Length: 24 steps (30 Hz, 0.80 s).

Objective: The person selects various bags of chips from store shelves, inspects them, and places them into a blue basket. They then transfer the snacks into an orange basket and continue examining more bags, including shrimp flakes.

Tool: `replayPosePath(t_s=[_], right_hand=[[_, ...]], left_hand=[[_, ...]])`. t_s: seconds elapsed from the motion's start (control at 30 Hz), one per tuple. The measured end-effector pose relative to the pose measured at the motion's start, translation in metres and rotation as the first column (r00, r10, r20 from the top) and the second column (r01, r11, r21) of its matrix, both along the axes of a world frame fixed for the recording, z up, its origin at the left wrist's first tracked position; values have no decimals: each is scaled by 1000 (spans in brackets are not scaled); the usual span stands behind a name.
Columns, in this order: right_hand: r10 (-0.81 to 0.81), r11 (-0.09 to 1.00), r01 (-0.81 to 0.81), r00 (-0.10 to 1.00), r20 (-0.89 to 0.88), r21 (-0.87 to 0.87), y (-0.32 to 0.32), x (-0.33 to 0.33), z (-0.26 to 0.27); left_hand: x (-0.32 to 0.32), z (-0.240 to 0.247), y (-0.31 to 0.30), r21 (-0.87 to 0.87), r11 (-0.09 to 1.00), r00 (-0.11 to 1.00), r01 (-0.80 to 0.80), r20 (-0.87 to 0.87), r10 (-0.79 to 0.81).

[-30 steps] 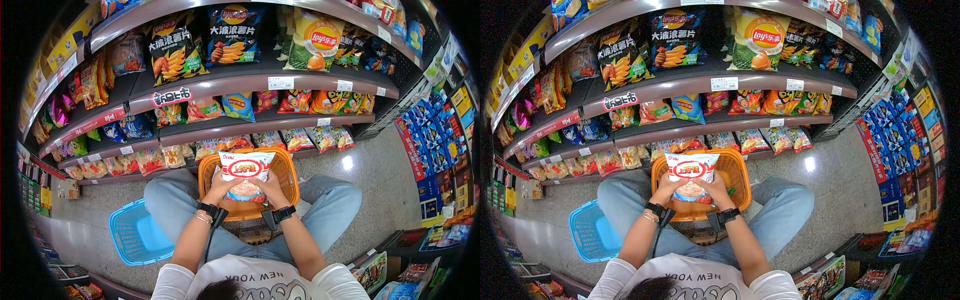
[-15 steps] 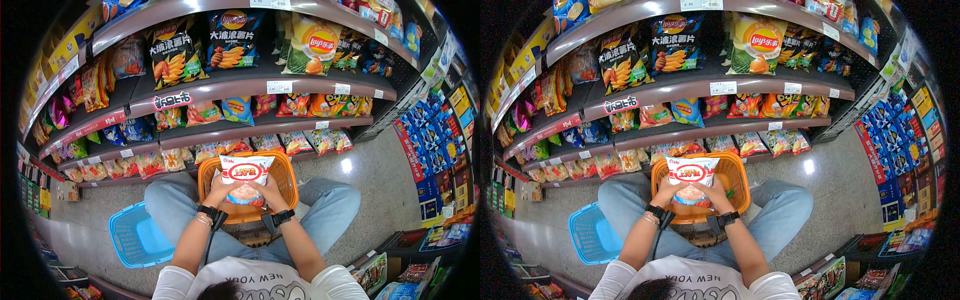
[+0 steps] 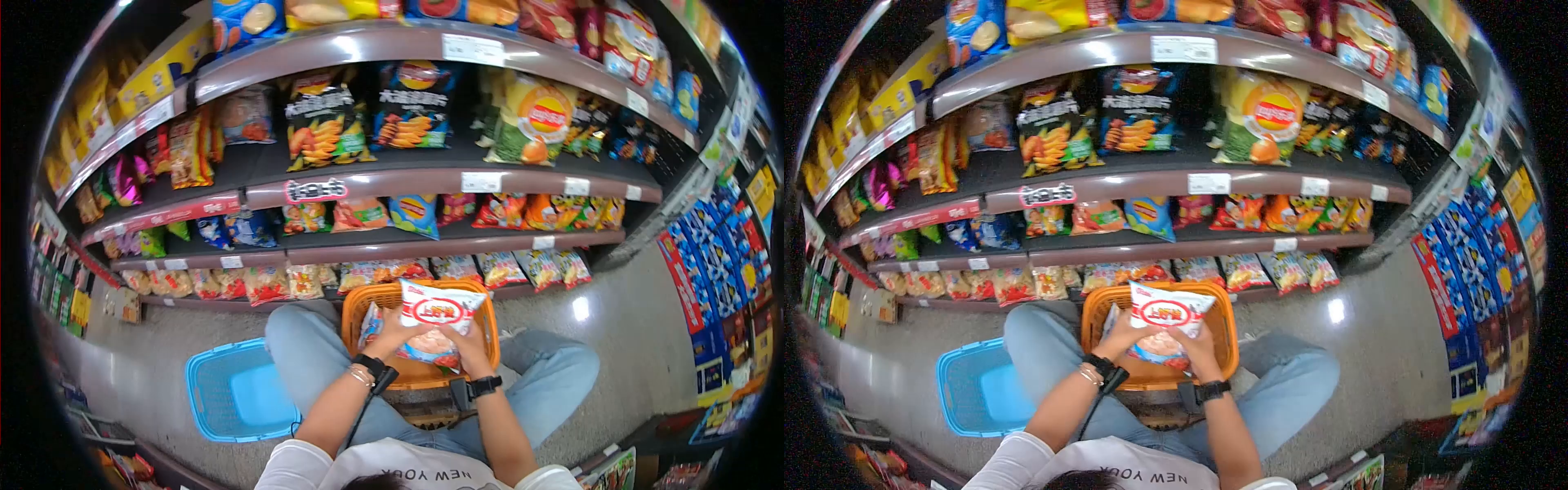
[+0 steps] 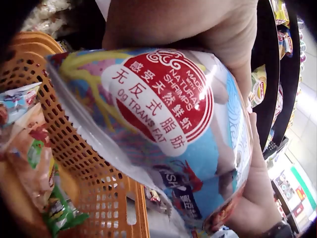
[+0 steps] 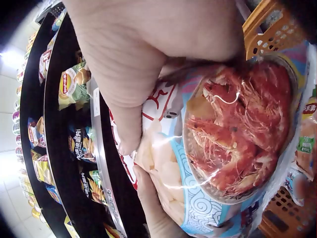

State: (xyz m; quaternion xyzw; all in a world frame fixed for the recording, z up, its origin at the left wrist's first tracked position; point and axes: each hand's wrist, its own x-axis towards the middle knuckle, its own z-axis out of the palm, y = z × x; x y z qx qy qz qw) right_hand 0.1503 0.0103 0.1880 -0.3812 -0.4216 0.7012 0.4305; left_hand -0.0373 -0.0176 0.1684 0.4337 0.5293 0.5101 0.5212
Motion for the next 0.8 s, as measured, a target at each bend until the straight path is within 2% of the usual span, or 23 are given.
replayPosePath(t_s=[0.13,0.23,0.37,0.5,0.53,0.57,0.63,0.67,0.7,0.77,0.8], right_hand=[[-14,1000,13,1000,-26,-22,-2,0,-3],[0,1000,0,1000,-5,-30,-3,-7,6],[31,999,-30,999,-34,22,0,-30,21],[82,986,-80,997,-8,148,14,-74,62],[103,974,-105,995,16,200,17,-87,76],[123,959,-129,992,40,251,19,-102,91],[197,926,-207,978,63,315,18,-132,126],[270,899,-262,962,25,351,19,-147,136],[263,835,-274,961,90,477,23,-164,142],[281,745,-282,955,98,605,22,-195,165],[292,741,-271,954,69,614,24,-212,165]], left_hand=[[7,27,-8,-43,999,981,24,192,-15],[1,17,-8,-36,999,963,41,268,-30],[-18,36,-16,91,996,957,-4,290,-23],[-49,62,-25,191,968,976,-166,174,133],[-60,66,-24,249,953,970,-172,213,120],[-74,80,-27,298,933,979,-199,106,175],[-96,118,-38,324,890,947,-321,140,291],[-109,138,-45,324,866,922,-381,66,381],[-124,152,-50,328,837,884,-439,-7,467],[-159,167,-52,385,773,850,-504,66,522],[-173,183,-56,391,764,827,-514,-11,562]])
